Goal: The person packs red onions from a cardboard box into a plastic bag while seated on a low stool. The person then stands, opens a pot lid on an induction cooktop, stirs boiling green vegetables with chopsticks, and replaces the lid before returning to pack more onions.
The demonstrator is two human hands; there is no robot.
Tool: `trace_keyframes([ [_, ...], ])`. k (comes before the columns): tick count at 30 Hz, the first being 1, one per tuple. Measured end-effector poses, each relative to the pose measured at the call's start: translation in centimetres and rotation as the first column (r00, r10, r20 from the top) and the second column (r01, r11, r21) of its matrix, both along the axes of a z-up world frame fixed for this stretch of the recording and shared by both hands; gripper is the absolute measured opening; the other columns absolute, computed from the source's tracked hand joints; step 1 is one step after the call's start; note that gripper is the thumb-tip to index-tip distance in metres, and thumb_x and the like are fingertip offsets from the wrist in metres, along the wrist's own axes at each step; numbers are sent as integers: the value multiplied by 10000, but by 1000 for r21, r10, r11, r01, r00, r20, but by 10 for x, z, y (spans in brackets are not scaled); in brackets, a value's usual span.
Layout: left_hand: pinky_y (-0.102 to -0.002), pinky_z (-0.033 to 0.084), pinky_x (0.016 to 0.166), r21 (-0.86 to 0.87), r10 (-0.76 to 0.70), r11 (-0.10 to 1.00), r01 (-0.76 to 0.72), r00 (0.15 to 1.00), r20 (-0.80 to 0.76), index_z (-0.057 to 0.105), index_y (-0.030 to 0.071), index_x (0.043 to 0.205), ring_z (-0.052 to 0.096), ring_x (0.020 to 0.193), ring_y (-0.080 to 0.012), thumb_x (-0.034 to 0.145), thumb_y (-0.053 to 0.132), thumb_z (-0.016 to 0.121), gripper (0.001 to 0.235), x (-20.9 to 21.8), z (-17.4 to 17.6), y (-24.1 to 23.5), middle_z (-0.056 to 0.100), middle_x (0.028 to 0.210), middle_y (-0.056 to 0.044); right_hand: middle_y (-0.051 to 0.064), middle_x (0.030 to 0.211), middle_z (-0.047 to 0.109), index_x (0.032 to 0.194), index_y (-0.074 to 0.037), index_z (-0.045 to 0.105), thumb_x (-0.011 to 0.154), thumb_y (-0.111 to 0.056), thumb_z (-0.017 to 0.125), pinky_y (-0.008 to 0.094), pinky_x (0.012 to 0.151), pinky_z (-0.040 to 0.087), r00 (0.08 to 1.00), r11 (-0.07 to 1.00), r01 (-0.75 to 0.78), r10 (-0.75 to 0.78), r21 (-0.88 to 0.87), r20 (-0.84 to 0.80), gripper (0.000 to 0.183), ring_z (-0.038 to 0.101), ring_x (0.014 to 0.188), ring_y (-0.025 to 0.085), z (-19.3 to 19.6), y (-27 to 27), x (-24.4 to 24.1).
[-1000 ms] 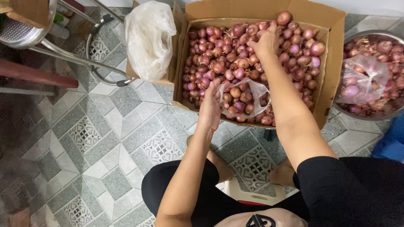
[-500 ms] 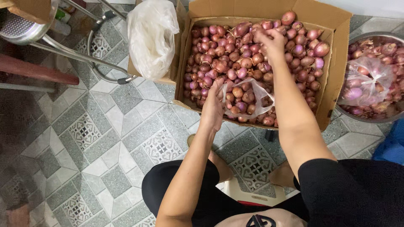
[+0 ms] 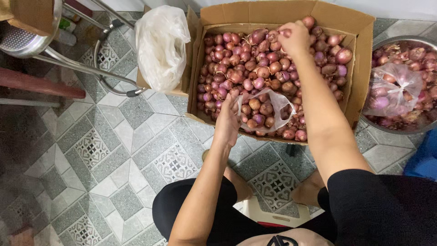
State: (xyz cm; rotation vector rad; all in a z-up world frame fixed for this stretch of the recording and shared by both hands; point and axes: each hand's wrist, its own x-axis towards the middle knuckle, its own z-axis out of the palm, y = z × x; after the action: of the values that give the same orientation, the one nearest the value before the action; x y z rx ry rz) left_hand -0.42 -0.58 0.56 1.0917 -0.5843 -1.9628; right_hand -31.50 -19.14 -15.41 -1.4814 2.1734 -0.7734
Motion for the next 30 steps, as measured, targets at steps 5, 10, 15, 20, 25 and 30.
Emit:
trace_keyframes([
  [5, -256, 433, 733, -8, -3, 1000, 3, 1000, -6, 401, 30, 1547, 566, 1007, -117, 1055, 502, 416, 682, -1, 2, -2, 611, 1417, -101, 203, 1259, 592, 1405, -144, 595, 761, -210, 816, 555, 846, 527, 854, 963, -219, 266, 156, -448, 684, 500, 1167, 489, 8, -15, 22],
  [10, -263, 439, 734, -3, -11, 1000, 11, 1000, -26, 390, 34, 1550, 556, 1006, -126, 1049, 511, 418, 693, 1, 2, 0, 601, 1431, -91, 217, 1258, 616, 1349, -85, 648, 883, -133, 682, 514, 841, 574, 725, 952, -232, 305, 198, -617, 470, 531, 1158, 481, -24, -31, 31],
  [15, -253, 438, 743, -3, -16, 1000, 16, 1000, -16, 377, 37, 1560, 565, 1027, -119, 1052, 521, 406, 702, 2, 1, 0, 603, 1439, -96, 201, 1256, 631, 1252, -46, 674, 984, -102, 604, 502, 780, 588, 762, 970, -197, 244, 144, -600, 283, 540, 1185, 460, -52, -40, 31],
  [20, -264, 442, 743, -14, -3, 1000, 3, 1000, -7, 378, 43, 1561, 559, 1006, -119, 1044, 524, 409, 707, 5, -4, -1, 598, 1449, -81, 128, 1181, 672, 1144, -78, 690, 803, -177, 812, 465, 878, 549, 893, 981, -166, 106, -99, -438, 376, 559, 1144, 419, -48, -14, 21],
  [25, -266, 440, 736, -17, 0, 1000, 0, 1000, 6, 389, 30, 1556, 560, 997, -118, 1039, 525, 416, 717, 5, -8, -1, 590, 1459, -105, 84, 1118, 679, 1219, -74, 652, 862, -158, 892, 365, 899, 572, 870, 990, -10, 79, -143, 486, 438, 660, 1037, 227, -3, 31, 20],
  [30, -278, 442, 710, -60, -12, 998, 14, 999, 41, 369, 7, 1558, 541, 937, -145, 1031, 541, 411, 752, 6, -17, -2, 580, 1486, -121, 54, 1137, 627, 1329, -95, 587, 801, -59, 837, 317, 768, 604, 245, 975, 18, 210, -221, 946, 586, 698, 959, 178, 80, 115, 37],
])
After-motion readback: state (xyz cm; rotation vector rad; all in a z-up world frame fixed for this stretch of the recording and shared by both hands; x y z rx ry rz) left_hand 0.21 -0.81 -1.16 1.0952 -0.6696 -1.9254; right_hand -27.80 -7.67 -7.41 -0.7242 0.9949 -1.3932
